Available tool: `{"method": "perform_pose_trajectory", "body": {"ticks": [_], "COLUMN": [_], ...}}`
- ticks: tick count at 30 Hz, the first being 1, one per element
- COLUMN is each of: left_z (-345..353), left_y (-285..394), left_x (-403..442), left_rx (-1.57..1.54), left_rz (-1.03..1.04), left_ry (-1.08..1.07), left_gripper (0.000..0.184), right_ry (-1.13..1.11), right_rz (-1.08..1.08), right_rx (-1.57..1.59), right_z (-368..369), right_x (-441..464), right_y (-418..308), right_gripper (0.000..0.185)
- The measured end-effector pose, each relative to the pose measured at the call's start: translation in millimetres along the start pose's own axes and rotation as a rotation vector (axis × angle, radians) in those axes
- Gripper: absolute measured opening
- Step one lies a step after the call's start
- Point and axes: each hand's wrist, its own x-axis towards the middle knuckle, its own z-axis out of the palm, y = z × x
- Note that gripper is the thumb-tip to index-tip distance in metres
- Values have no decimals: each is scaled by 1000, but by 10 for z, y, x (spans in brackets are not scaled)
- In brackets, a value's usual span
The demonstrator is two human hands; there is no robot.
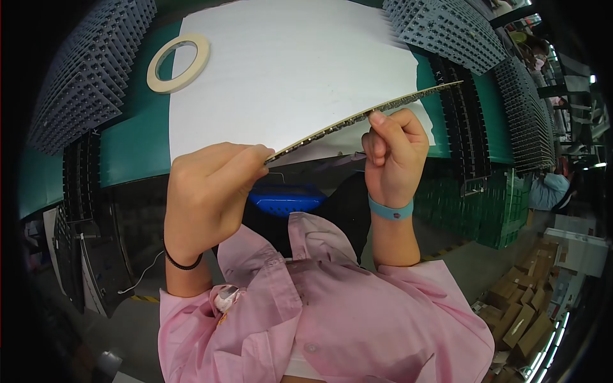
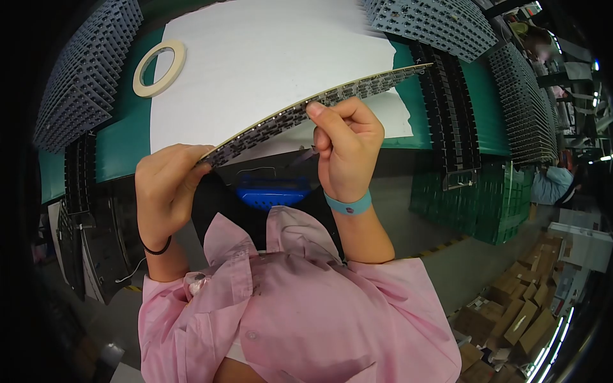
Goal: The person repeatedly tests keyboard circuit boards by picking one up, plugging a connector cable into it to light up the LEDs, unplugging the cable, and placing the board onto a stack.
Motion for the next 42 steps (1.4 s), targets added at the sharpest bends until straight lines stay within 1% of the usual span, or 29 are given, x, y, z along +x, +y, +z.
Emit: {"method": "perform_pose_trajectory", "body": {"ticks": [5,10,14,16,19,20,24,25,29,35,39,42], "left_z": [-42,-20,18,26,25,22,-24,-32,-28,-2,24,14], "left_y": [24,67,127,129,93,68,-77,-113,-241,-264,-252,-268], "left_x": [-1,-69,-175,-234,-302,-320,-418,-462,-648,-714,-738,-734], "left_rx": [66,105,146,141,126,125,-70,-68,20,-5,-62,-46], "left_rz": [-29,-49,38,23,-9,-11,-87,-92,-233,-241,-313,-315], "left_ry": [-50,-20,-31,-40,-56,-59,-201,-204,-253,-259,-194,-199], "left_gripper": [16,15,23,24,32,32,67,67,88,86,77,76], "right_ry": [-45,-34,3,-3,-27,-24,-22,-21,-99,-84,-68,-67], "right_rz": [-10,-42,52,56,48,51,77,82,70,90,96,112], "right_rx": [137,83,-71,-58,-19,-19,-29,-26,-1,49,31,10], "right_z": [29,-12,-126,-181,-289,-330,-504,-547,-702,-761,-743,-744], "right_x": [34,-40,-204,-299,-419,-455,-585,-613,-707,-794,-815,-820], "right_y": [32,50,-23,-14,10,23,110,135,225,343,377,417], "right_gripper": [18,14,3,2,12,12,20,20,22,25,25,25]}}
